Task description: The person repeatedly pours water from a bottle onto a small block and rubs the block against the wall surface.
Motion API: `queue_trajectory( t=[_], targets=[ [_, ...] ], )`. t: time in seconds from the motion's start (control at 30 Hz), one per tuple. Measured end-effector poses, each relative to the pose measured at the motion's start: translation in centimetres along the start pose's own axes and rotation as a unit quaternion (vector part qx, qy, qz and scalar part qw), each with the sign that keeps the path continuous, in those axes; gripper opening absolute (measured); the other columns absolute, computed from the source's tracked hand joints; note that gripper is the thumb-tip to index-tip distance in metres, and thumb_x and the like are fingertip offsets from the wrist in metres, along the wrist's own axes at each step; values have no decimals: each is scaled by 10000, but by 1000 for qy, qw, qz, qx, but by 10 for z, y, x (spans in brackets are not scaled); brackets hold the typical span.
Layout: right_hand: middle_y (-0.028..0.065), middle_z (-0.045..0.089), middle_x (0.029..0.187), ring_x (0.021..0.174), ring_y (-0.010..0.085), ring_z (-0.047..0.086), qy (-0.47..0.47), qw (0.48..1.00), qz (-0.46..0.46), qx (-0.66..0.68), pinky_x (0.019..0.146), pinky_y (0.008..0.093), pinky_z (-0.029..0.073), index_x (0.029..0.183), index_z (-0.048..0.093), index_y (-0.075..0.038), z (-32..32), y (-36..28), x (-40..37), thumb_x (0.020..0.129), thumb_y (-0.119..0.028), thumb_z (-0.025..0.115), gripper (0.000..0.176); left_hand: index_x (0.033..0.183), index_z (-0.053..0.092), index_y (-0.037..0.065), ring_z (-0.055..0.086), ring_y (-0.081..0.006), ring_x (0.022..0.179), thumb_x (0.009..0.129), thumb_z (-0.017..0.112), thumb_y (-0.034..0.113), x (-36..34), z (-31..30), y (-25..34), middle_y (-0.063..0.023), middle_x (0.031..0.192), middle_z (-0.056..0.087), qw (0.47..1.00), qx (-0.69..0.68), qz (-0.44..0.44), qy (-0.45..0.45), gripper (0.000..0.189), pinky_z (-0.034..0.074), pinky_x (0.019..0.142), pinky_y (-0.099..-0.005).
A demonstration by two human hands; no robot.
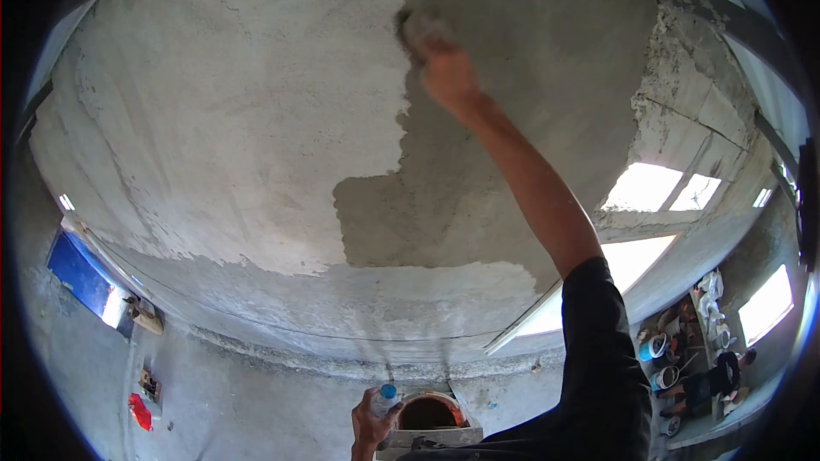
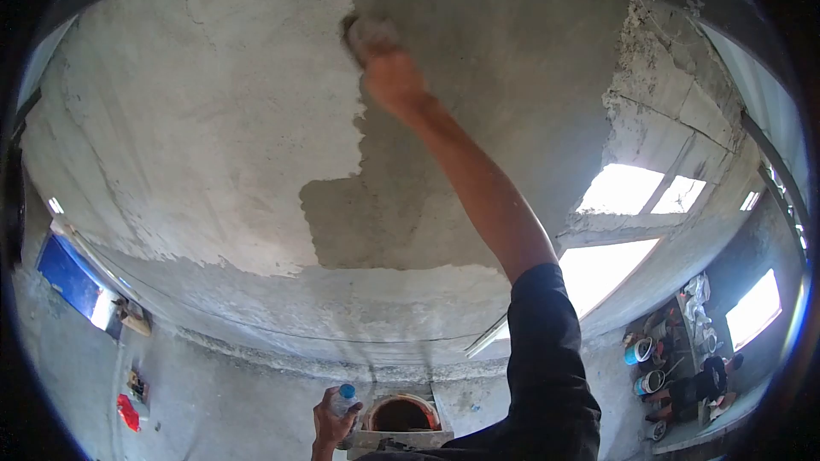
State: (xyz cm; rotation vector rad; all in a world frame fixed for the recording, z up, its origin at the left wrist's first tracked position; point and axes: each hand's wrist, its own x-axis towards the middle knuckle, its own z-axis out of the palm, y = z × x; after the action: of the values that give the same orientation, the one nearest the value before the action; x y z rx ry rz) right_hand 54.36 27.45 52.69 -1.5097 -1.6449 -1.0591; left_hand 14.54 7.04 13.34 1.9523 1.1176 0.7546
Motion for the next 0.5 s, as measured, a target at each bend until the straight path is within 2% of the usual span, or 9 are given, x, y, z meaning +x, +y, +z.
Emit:
queue_trajectory(
  t=[0.07,0.13,0.17,0.23,0.3,0.37,0.47,0.5],
  targets=[
    [191,403,1353,1262,364,359,176,984,27,14,1038,417,340,1277,465,-47,-28,19,23,689,36,513,596,991,550,56,657,-334,755,665,785,376,1,-3,2,-157,801,658,1000,-12,-8,-2,514,524,664,-385],
    [203,413,1340,1241,389,376,274,959,60,-34,1022,434,359,1273,466,-45,-40,48,47,670,55,522,614,995,550,56,657,-333,751,663,787,371,-2,-4,0,-154,801,659,999,-16,-30,9,516,524,669,-384],
    [203,413,1340,1241,389,376,272,960,58,-32,1022,434,359,1273,466,-45,-33,51,47,670,55,522,614,995,550,56,657,-333,751,663,787,371,-3,-4,-1,-154,801,659,999,-17,-32,10,516,524,669,-384],
    [223,418,1327,1231,410,378,258,958,-40,-115,1012,455,366,1267,472,-52,-13,57,42,689,50,509,588,998,551,58,658,-331,749,667,782,382,-2,-3,-5,-150,801,660,999,-9,-40,28,518,524,671,-382],
    [205,401,1350,1246,410,361,112,992,-20,-57,1025,448,356,1294,457,-89,4,34,12,713,47,498,598,1001,551,59,658,-329,753,666,782,387,1,-3,-6,-149,801,661,999,1,-43,21,522,525,674,-382],
    [188,380,1370,1261,400,343,-70,993,-96,-7,1034,446,351,1333,421,-141,27,24,-27,718,52,489,648,1003,551,60,659,-327,756,666,781,393,-1,-3,-5,-148,801,663,999,11,-50,17,527,525,678,-382],
    [166,371,1380,1244,377,376,-78,994,-81,1,1015,430,381,1347,408,-169,-2,0,-28,703,75,475,692,1008,552,61,661,-324,761,663,782,398,6,-2,-2,-151,814,665,1000,-1,-25,0,535,527,684,-384],
    [160,375,1379,1235,367,393,-45,998,-40,4,1006,423,391,1342,412,-153,-22,-3,-18,703,83,463,684,1012,553,63,662,-322,766,661,784,400,6,-2,-1,-153,818,666,1000,1,-18,-6,539,527,687,-384]
  ],
)
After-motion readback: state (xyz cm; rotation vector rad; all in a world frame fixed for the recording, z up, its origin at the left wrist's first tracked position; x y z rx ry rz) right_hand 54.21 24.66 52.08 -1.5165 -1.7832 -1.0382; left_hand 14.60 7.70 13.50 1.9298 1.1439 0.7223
